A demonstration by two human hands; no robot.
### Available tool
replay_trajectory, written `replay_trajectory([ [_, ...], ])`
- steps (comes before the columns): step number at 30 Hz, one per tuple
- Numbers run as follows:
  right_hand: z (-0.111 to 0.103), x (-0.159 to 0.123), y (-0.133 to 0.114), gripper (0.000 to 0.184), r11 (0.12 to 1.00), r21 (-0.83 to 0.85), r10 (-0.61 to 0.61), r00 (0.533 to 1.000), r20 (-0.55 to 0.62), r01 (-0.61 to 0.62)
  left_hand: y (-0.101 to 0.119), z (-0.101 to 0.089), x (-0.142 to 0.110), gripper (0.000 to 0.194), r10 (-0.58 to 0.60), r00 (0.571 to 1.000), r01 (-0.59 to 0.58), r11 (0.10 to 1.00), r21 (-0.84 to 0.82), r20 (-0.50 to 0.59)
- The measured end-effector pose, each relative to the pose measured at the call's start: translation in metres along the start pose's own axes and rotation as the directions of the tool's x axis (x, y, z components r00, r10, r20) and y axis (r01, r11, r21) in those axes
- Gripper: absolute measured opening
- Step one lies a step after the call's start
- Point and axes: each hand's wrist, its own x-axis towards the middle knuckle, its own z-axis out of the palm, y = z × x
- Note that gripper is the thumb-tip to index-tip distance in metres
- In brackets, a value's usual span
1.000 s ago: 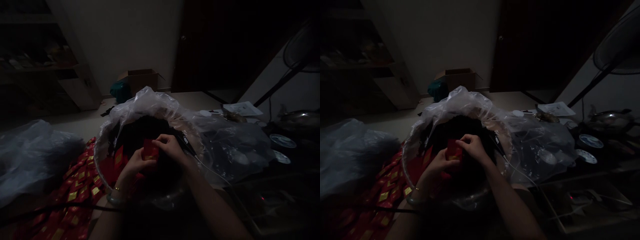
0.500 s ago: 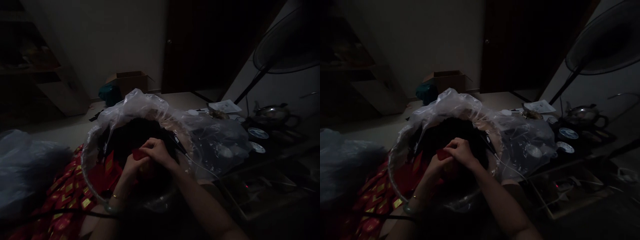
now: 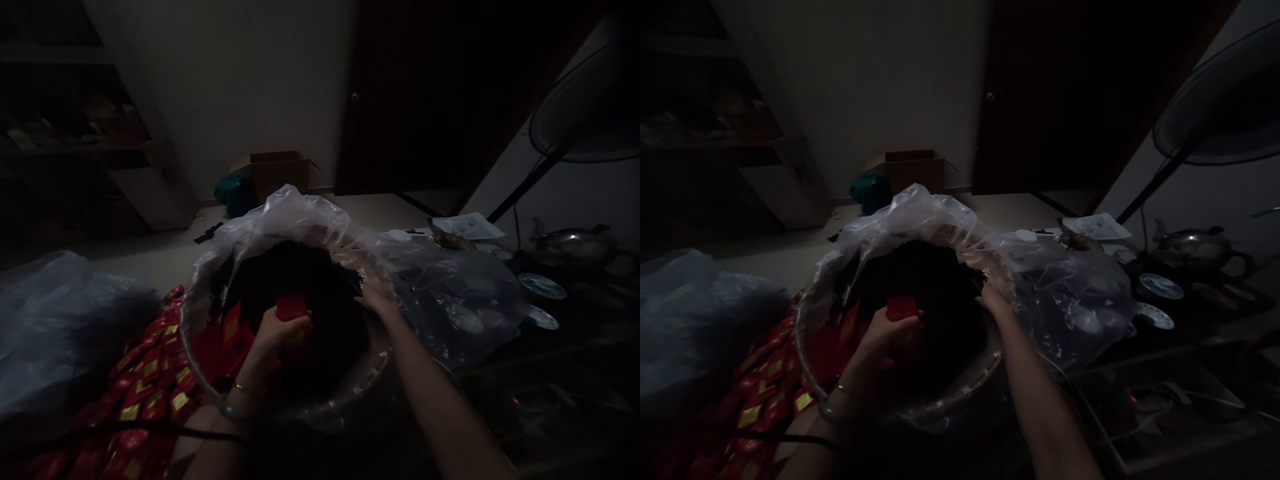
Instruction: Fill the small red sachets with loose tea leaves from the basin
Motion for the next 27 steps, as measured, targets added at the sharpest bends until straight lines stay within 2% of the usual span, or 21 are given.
replay_trajectory([
  [5,-0.015,0.0,-0.012,0.046,1.0,0.025,0.007,1.0,0.025,-0.007,0.002,-0.002,0.002,0.04,-0.008,1.0,0.007,0.998,0.062,0.024],
  [8,-0.031,-0.007,-0.031,0.04,0.994,0.108,-0.04,0.994,0.1,0.029,0.003,-0.004,0.004,0.038,0.0,1.0,-0.003,0.994,0.107,0.028],
  [12,-0.044,-0.033,-0.073,0.049,0.929,0.346,-0.219,0.947,0.234,0.13,-0.001,-0.005,0.006,0.035,0.016,0.999,-0.024,0.986,0.162,0.052],
  [16,-0.044,-0.054,-0.106,0.046,0.91,0.363,-0.33,0.882,0.337,0.201,-0.007,-0.002,0.007,0.032,0.023,0.992,-0.044,0.985,0.168,0.123],
  [19,-0.04,-0.057,-0.113,0.042,0.898,0.362,-0.38,0.853,0.359,0.248,-0.01,0.0,0.008,0.033,0.012,0.982,-0.042,0.987,0.157,0.188],
  [21,-0.039,-0.055,-0.114,0.036,0.902,0.33,-0.389,0.853,0.348,0.277,-0.01,0.001,0.008,0.035,0.011,0.977,-0.046,0.986,0.163,0.211],
  [24,-0.038,-0.054,-0.115,0.026,0.905,0.283,-0.404,0.853,0.331,0.319,-0.008,0.001,0.005,0.036,0.023,0.984,-0.055,0.982,0.183,0.176],
  [27,-0.038,-0.054,-0.116,0.024,0.899,0.279,-0.414,0.862,0.293,0.337,-0.003,0.001,0.0,0.041,0.032,0.987,-0.057,0.986,0.156,0.157],
])
